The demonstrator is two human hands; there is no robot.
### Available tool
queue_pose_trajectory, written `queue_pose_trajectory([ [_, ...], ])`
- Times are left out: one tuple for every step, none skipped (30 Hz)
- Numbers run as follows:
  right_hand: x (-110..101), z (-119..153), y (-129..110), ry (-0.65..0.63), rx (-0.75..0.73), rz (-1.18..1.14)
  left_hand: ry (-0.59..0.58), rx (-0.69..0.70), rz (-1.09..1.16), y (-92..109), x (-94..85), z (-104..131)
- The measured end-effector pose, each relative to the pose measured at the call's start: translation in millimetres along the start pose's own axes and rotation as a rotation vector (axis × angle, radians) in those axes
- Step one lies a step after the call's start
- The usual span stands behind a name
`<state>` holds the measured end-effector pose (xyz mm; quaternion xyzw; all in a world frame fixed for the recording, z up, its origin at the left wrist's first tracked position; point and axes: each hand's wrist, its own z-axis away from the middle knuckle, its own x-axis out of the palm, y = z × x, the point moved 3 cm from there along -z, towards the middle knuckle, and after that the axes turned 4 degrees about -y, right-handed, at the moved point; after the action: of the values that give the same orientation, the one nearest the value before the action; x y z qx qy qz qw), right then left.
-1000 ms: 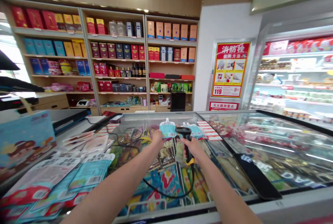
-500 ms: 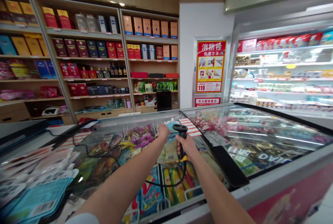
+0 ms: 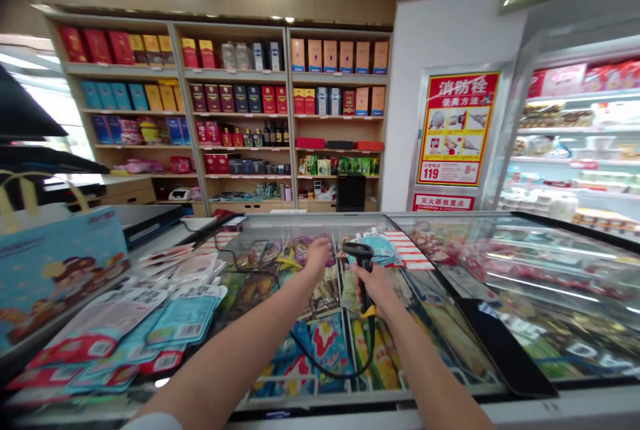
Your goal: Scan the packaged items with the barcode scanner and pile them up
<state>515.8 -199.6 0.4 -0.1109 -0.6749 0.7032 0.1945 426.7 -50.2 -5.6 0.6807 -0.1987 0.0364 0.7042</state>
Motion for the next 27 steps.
queue_pose_trajectory([
  [9, 0, 3, -0.040, 0.009, 0.008, 0.000, 0.017, -0.032, 8, -15.3, 1],
  [19, 0, 5, -0.078, 0.021, 0.017, 0.004, 0.029, -0.066, 16, -32.2, 2],
  [28, 0, 7, -0.110, 0.030, 0.026, 0.005, 0.043, -0.109, 25, -50.2, 4],
  [38, 1, 9, -0.137, 0.035, 0.031, 0.009, 0.063, -0.175, 34, -69.1, 6],
  [48, 1, 11, -0.162, 0.038, 0.032, 0.020, 0.091, -0.266, 45, -88.6, 9],
  [58, 1, 12, -0.181, 0.040, 0.030, 0.026, 0.121, -0.377, 55, -108.0, 14],
  [68, 2, 14, -0.196, 0.044, 0.030, 0.027, 0.148, -0.510, 66, -126.9, 19],
  [77, 2, 15, -0.209, 0.050, 0.032, 0.019, 0.167, -0.647, 77, -144.9, 25],
  [87, 2, 16, -0.226, 0.059, 0.040, -0.001, 0.181, -0.782, 88, -161.9, 33],
  [96, 2, 16, -0.241, 0.071, 0.050, 0.002, 0.196, -0.914, 99, -178.4, 41],
  [106, 2, 17, -0.254, 0.081, 0.060, 0.015, 0.205, -1.055, 109, -193.9, 50],
  [115, 2, 17, -0.263, 0.087, 0.066, 0.043, 0.212, -1.202, 119, -208.5, 59],
  [123, 1, 17, -0.270, 0.088, 0.069, 0.080, 0.210, -1.355, 128, -222.1, 67],
  [132, 1, 17, -0.277, 0.092, 0.068, 0.117, 0.191, -1.494, 135, -234.8, 75],
  [140, 0, 17, -0.282, 0.096, 0.062, 0.150, 0.154, -1.612, 141, -246.6, 82],
  [147, -1, 17, -0.289, 0.102, 0.051, 0.171, 0.102, -1.704, 145, -257.6, 87],
  [155, -1, 17, -0.299, 0.110, 0.037, 0.184, 0.044, -1.763, 148, -267.5, 92],
  [161, -2, 17, -0.307, 0.120, 0.020, 0.189, -0.009, -1.794, 149, -276.2, 95],
  [167, -3, 18, -0.316, 0.127, 0.002, 0.192, -0.052, -1.805, 150, -283.6, 97],
  [172, -3, 19, -0.323, 0.128, -0.016, 0.195, -0.081, -1.800, 149, -289.5, 98],
  [176, -3, 20, -0.328, 0.128, -0.027, 0.202, -0.095, -1.784, 148, -294.0, 98],
  [180, -3, 22, -0.336, 0.131, -0.028, 0.211, -0.102, -1.762, 147, -297.2, 98],
  [183, -2, 24, -0.342, 0.131, -0.020, 0.221, -0.108, -1.740, 145, -299.4, 97],
  [185, -2, 26, -0.348, 0.130, -0.007, 0.228, -0.112, -1.722, 144, -300.7, 97],
  [186, -1, 28, -0.351, 0.129, 0.012, 0.230, -0.114, -1.712, 142, -301.4, 96],
  [187, 1, 30, -0.352, 0.132, 0.033, 0.225, -0.112, -1.710, 140, -301.7, 95],
  [187, 2, 32, -0.354, 0.140, 0.053, 0.216, -0.108, -1.711, 139, -301.9, 95],
])
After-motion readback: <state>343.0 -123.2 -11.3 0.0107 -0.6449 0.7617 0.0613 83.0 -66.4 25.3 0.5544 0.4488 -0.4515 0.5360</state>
